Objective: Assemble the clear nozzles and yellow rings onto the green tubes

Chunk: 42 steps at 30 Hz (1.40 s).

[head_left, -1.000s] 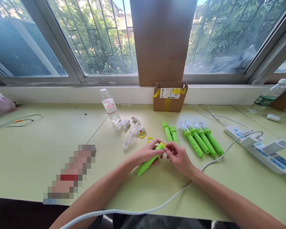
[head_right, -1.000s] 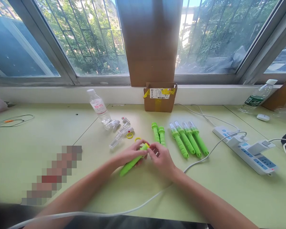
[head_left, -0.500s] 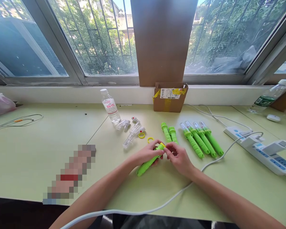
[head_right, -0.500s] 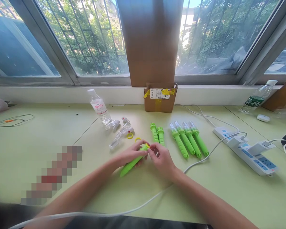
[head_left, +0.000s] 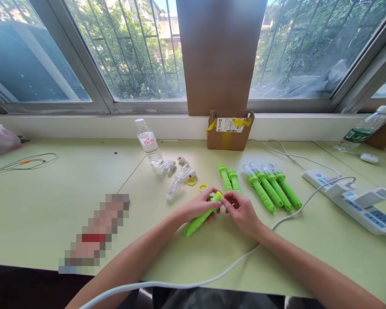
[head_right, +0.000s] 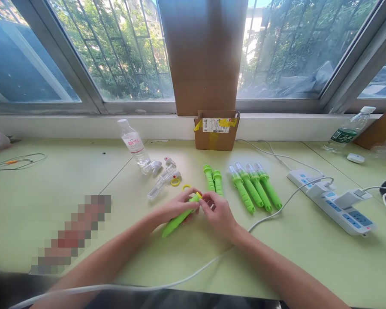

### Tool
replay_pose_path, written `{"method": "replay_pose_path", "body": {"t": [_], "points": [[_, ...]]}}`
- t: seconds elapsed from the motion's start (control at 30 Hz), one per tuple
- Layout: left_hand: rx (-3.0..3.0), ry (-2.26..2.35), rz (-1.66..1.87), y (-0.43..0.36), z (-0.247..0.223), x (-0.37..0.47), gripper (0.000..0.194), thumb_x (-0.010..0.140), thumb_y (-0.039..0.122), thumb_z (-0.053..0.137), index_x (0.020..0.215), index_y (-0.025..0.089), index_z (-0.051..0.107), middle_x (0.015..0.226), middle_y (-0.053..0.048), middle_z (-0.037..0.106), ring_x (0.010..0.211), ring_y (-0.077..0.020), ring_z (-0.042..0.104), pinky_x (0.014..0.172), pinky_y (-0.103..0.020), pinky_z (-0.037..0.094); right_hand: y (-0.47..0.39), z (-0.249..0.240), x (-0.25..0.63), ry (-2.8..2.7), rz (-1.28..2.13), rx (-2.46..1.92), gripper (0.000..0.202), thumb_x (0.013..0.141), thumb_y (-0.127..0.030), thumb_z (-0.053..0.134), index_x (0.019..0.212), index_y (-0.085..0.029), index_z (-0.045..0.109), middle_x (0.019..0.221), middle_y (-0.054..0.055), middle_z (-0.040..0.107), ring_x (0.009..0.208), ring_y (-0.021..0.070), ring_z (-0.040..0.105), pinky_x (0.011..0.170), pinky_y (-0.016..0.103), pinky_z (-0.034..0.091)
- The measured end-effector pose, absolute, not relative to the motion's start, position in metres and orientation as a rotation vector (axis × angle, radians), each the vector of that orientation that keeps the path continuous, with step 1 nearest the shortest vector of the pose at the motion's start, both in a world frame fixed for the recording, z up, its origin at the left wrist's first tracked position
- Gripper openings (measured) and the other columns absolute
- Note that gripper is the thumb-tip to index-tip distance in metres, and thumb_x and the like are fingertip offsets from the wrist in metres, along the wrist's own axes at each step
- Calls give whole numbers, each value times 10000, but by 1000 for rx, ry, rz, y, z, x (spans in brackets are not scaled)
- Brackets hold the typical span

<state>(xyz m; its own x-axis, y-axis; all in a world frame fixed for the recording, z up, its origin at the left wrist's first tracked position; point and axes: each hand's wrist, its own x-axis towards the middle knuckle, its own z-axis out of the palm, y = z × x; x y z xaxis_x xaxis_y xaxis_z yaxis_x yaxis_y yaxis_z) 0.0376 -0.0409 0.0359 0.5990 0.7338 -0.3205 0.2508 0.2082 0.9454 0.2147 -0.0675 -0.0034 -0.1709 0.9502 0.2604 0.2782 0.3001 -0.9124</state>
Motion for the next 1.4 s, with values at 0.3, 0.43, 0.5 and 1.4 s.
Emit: {"method": "replay_pose_path", "body": {"t": [0.3, 0.43, 0.5, 1.4], "points": [[1361, 935, 409, -40, 33, 38, 403, 807, 440, 588, 1134, 244, 457, 810, -1, 615, 517, -86, 536, 427, -180, 409, -68, -3, 214, -1662, 914, -1125, 244, 899, -429, 529, 890, -192, 589, 768, 40, 641, 598, 147, 588, 479, 244, 469], [1366, 941, 405, -40, 33, 37, 391, 808, 432, 589, 1125, 243, 459, 810, 1, 614, 518, -86, 538, 428, -177, 408, -68, -2, 214, -1667, 904, -1127, 240, 902, -423, 528, 887, -191, 587, 770, 38, 639, 600, 145, 586, 490, 244, 472], [1366, 934, 403, -39, 33, 37, 386, 808, 426, 589, 1122, 243, 461, 813, 1, 614, 518, -85, 537, 424, -176, 406, -68, -2, 214, -1669, 906, -1127, 240, 903, -423, 528, 886, -191, 586, 767, 35, 637, 600, 143, 587, 495, 243, 475], [1363, 891, 412, -39, 33, 37, 369, 812, 427, 584, 1112, 246, 467, 798, 10, 599, 516, -86, 542, 403, -174, 410, -67, -4, 215, -1661, 923, -1136, 210, 903, -401, 538, 910, -197, 588, 789, 32, 640, 610, 147, 597, 519, 254, 484]]}}
